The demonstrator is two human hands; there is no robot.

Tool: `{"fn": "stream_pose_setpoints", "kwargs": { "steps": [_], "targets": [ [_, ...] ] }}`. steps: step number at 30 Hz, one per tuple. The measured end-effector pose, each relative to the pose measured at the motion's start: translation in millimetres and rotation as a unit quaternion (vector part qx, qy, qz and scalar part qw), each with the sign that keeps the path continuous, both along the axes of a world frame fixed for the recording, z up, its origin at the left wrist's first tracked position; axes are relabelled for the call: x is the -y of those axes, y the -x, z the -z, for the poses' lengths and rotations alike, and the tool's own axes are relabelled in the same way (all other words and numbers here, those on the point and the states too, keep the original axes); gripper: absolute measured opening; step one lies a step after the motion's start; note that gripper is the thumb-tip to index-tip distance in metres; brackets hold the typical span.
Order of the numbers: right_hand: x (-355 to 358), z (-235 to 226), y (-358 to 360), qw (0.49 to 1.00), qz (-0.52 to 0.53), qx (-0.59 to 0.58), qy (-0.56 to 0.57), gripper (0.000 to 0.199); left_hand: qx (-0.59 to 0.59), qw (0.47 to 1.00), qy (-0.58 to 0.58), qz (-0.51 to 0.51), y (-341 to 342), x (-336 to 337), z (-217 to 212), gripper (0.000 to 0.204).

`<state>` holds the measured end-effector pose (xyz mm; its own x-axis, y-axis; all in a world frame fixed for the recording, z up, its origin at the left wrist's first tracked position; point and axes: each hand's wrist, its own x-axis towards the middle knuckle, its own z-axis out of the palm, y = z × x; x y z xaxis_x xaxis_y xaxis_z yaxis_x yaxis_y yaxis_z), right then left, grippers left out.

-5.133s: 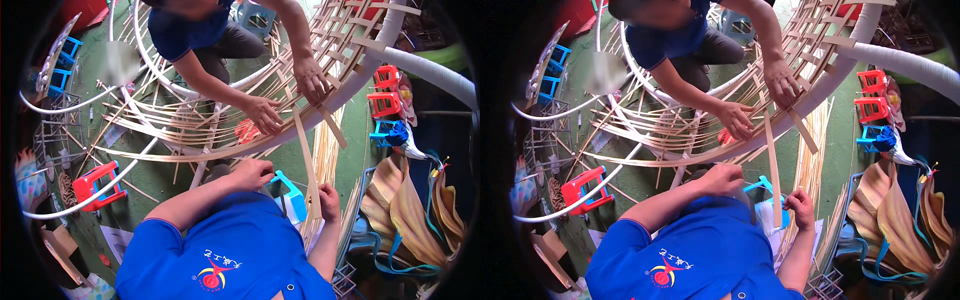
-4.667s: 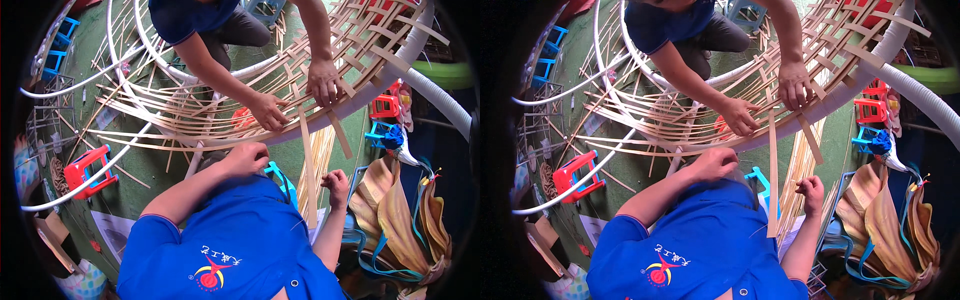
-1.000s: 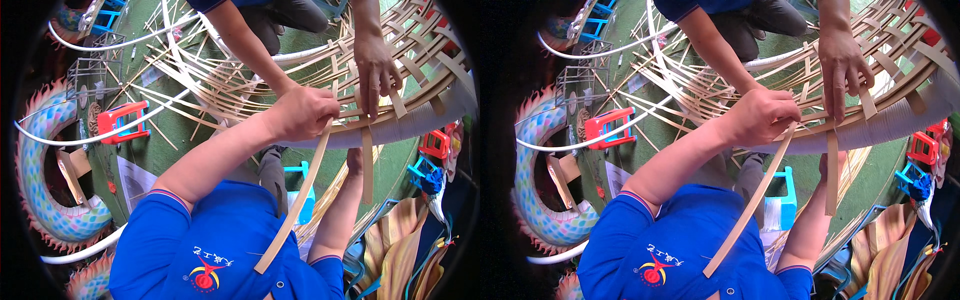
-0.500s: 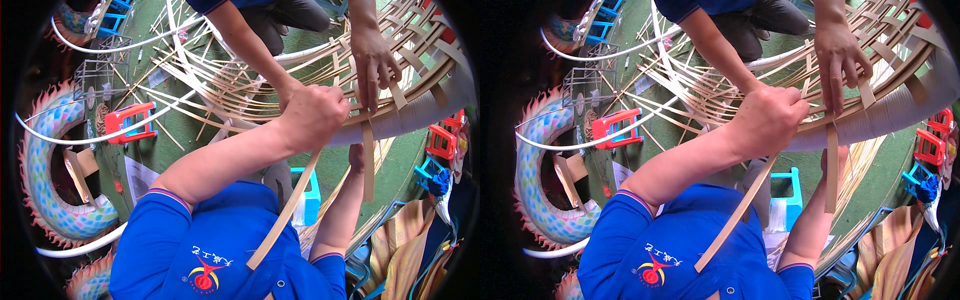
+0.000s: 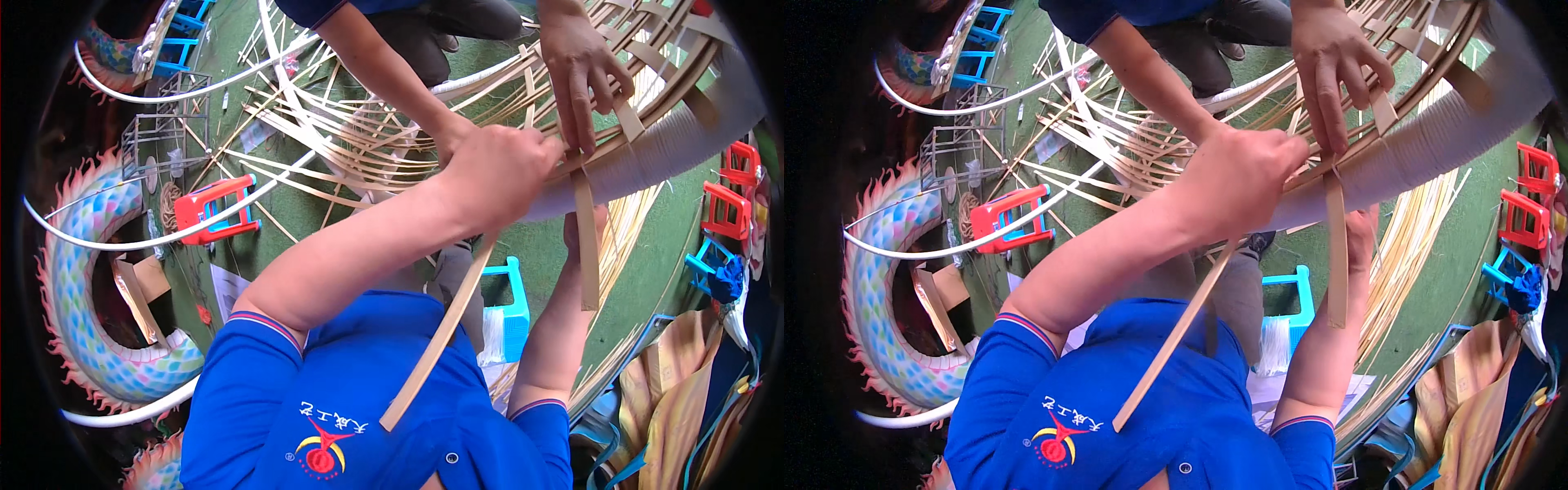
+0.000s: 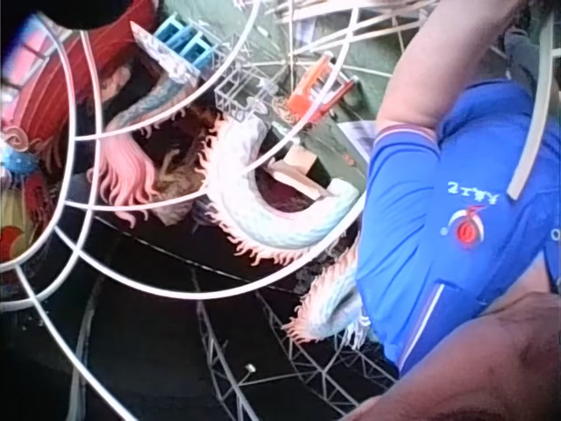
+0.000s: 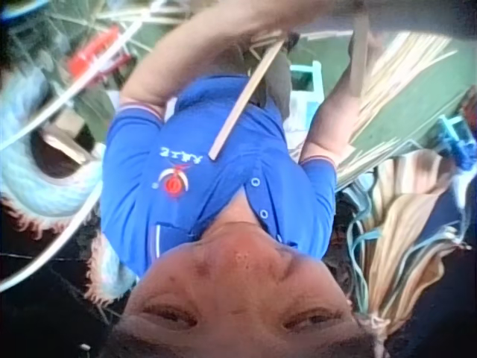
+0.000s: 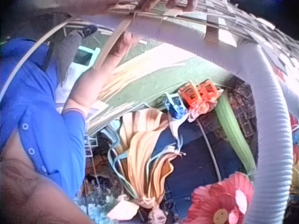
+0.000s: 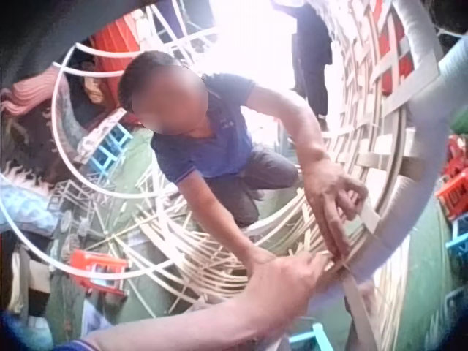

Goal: Weave bamboo strips together to construct a large decorative frame.

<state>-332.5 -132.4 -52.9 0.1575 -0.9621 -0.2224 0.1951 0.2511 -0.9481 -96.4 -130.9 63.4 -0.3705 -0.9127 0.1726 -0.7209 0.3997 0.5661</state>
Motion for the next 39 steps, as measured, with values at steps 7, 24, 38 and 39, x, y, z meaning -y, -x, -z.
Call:
{"fn": "stream_pose_setpoints", "kwargs": {
  "steps": [7,24,38,39],
  "targets": [
    [22.3,10.1,7.0,0.995,-0.084,-0.047,0.027,0.049,0.026,0.995,-0.092,-0.041,7.2,16.9,-5.6,0.028],
    [32.4,6.8,0.7,0.985,-0.1,0.12,-0.077,0.04,0.096,0.989,-0.107,-0.039,2.4,16.1,-3.9,0.018],
    [17.8,-12.7,-14.7,0.991,-0.034,0.111,-0.068,0.027,-0.023,0.995,-0.088,0.041,-28.3,20.6,0.9,0.009],
    [19.0,-0.3,-13.7,0.987,-0.047,0.135,-0.076,0.026,-0.038,0.994,-0.09,0.048,-30.3,20.9,0.2,0.009]
  ]
}}
